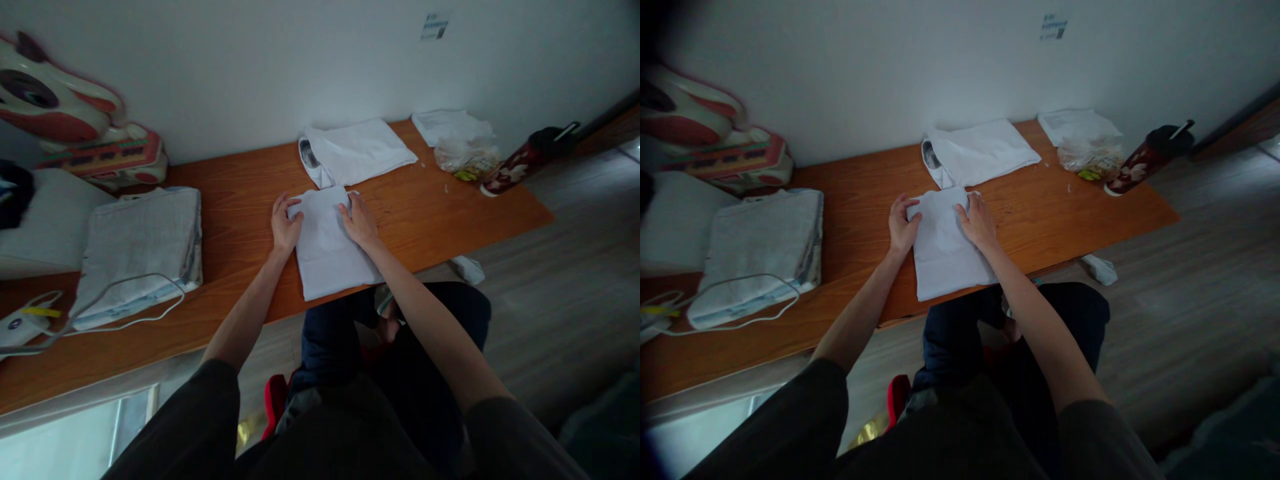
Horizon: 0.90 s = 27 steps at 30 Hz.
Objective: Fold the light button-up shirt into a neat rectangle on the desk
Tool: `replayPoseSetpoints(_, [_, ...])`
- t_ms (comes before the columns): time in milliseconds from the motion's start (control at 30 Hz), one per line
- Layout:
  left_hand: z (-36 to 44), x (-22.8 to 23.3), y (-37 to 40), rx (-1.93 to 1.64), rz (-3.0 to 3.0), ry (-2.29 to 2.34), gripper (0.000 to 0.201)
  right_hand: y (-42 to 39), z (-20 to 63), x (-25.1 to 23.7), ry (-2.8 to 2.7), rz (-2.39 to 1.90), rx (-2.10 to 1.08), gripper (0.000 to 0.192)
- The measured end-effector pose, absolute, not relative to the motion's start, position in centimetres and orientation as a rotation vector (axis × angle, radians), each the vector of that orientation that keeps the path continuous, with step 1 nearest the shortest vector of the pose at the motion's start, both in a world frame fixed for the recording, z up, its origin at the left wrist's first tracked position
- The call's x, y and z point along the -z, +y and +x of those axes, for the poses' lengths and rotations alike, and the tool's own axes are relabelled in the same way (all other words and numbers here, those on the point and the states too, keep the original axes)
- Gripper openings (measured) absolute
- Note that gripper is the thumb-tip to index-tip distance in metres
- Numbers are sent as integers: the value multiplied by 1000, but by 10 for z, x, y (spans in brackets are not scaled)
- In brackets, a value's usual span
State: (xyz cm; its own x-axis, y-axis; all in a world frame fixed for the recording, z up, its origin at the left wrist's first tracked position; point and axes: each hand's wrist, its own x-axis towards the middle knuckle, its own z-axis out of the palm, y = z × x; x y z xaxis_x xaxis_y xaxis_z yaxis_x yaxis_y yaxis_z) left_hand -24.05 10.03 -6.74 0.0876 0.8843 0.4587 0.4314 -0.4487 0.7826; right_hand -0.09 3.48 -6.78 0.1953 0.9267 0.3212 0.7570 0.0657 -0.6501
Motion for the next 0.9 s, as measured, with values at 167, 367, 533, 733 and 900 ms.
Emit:
replayPoseSetpoints(167, [-242,67,99,-1370,1942,1260,38,34,-1,69,-1604,-1710,-277,87])
replayPoseSetpoints(367, [-243,69,100,-1344,1931,1314,35,32,1,69,-1618,-1672,-234,80])
replayPoseSetpoints(533, [-237,58,90,-1306,2057,1323,28,25,-3,62,-1692,-1671,-245,70])
replayPoseSetpoints(733, [-228,51,72,-924,2261,1135,44,13,-14,37,-1879,-1560,-188,51])
replayPoseSetpoints(900, [-229,60,76,-809,2334,1111,54,-32,-38,19,-2333,-1237,-310,45])
